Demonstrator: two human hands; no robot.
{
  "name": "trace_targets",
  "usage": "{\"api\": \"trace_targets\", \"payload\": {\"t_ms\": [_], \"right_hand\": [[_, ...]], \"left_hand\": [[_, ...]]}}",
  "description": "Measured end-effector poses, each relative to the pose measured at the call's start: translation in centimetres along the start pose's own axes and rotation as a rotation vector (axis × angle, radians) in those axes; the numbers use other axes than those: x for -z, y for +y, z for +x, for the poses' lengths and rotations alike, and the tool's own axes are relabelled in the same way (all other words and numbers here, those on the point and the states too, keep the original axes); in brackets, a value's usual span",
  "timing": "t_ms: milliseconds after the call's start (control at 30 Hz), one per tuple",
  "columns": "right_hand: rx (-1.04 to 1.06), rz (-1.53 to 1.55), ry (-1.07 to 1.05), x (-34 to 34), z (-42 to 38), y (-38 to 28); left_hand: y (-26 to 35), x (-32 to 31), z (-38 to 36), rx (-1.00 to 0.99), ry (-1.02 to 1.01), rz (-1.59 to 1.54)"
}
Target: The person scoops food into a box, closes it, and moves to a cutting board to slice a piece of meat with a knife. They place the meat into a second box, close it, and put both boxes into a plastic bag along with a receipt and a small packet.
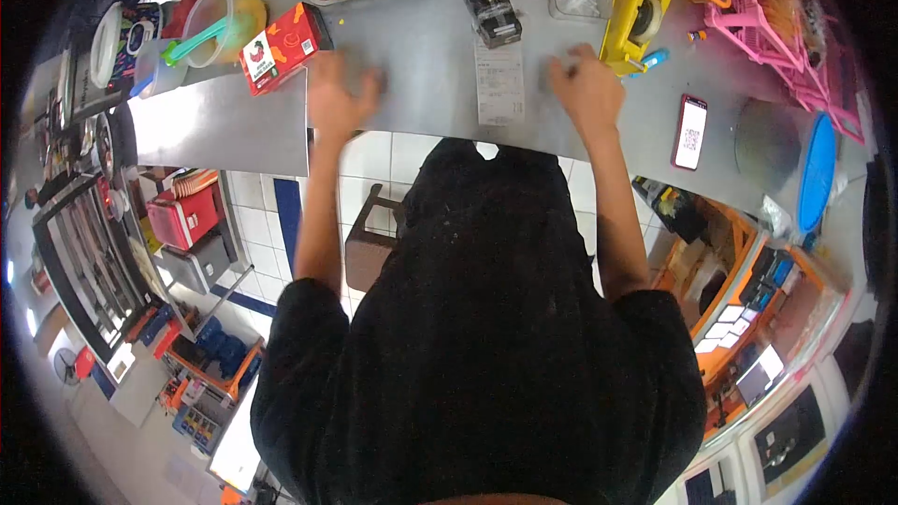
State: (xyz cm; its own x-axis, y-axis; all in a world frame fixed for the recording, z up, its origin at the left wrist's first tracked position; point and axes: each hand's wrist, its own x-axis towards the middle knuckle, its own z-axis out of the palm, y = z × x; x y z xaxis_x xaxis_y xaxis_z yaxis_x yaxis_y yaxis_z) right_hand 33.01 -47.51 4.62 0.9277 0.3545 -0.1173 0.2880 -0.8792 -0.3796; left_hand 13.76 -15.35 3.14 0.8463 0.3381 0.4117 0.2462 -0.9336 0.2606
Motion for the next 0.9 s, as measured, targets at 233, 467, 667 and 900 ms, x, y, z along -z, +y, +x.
{"api": "trace_targets", "payload": {"t_ms": [233,467,667,900], "right_hand": [[-0.361,-0.167,0.036,-3.6,-5.3,12.7],[-0.416,0.382,-0.071,-4.3,-5.6,8.9],[-0.198,1.403,0.102,-9.3,-4.7,-0.1],[0.029,0.966,0.196,-12.1,-3.9,-0.5]], "left_hand": [[-2.8,1.4,2.3,-0.269,-0.184,-0.137],[7.4,-8.1,-2.7,-0.317,-0.242,-0.397],[8.9,-10.0,-3.8,-0.217,-0.266,-0.339],[9.0,-10.2,-3.8,-0.234,-0.334,-0.232]]}}
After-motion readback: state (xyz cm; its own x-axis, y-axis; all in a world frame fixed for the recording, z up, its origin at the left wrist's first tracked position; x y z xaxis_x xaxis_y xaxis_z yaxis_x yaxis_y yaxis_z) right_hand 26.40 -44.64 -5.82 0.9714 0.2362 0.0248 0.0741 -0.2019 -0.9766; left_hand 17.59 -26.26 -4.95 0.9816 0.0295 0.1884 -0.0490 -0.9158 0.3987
